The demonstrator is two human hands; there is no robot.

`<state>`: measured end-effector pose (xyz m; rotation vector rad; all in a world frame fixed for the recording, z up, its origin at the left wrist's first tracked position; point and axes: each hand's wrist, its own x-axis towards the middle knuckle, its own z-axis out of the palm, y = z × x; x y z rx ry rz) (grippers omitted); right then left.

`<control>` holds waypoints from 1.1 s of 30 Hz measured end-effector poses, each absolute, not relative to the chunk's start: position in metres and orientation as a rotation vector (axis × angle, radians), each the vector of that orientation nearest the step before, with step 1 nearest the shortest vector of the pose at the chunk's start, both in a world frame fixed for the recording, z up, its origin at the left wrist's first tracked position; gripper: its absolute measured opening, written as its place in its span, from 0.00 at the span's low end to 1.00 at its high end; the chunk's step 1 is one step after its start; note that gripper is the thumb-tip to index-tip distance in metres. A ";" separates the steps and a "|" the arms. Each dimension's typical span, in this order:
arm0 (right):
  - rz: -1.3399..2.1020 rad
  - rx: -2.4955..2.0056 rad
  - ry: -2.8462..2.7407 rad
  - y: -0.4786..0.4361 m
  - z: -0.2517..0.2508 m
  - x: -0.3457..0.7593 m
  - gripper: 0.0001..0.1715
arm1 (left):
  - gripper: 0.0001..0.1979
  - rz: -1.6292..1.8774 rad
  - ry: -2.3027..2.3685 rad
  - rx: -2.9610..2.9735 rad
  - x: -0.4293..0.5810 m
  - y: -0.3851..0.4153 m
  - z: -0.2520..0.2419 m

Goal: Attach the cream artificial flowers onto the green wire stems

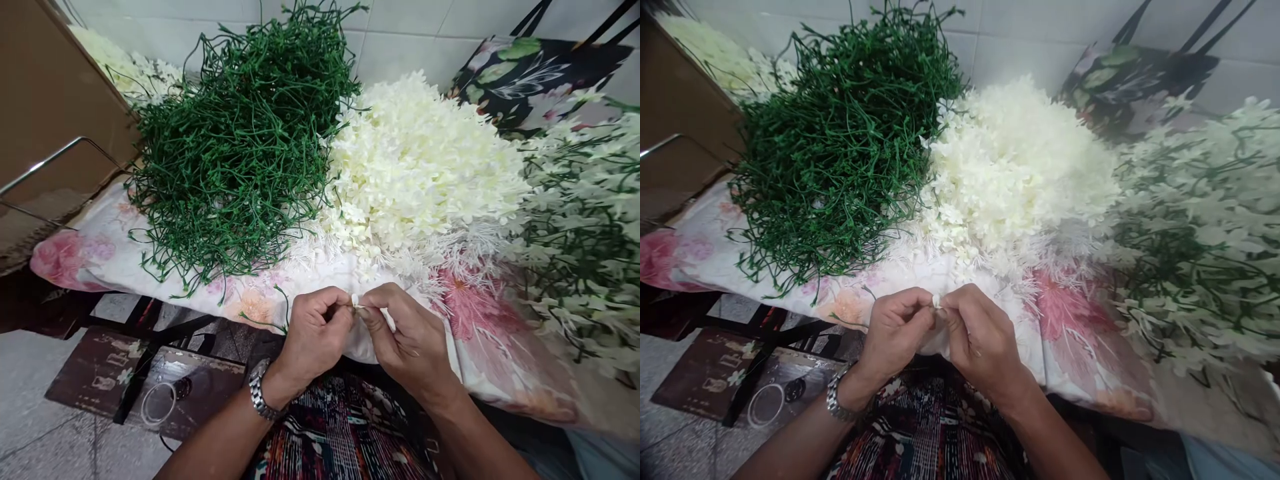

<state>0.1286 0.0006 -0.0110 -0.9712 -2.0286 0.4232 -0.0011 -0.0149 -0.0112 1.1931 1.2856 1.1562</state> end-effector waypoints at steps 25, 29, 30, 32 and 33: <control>0.445 -0.881 -2.092 0.000 -0.008 0.141 0.06 | 0.07 1.178 1.270 1.259 -0.002 -0.018 -0.010; 0.420 -0.886 -2.079 0.001 -0.011 0.136 0.06 | 0.08 1.188 1.300 1.266 -0.001 -0.018 -0.011; 0.414 -0.886 -2.073 0.001 -0.012 0.135 0.07 | 0.08 1.193 1.302 1.271 -0.001 -0.018 -0.011; 0.395 -0.884 -2.068 0.001 -0.012 0.133 0.07 | 0.09 1.195 1.309 1.276 0.000 -0.018 -0.011; 0.382 -0.881 -2.070 0.001 -0.013 0.132 0.07 | 0.09 1.197 1.315 1.274 -0.001 -0.018 -0.011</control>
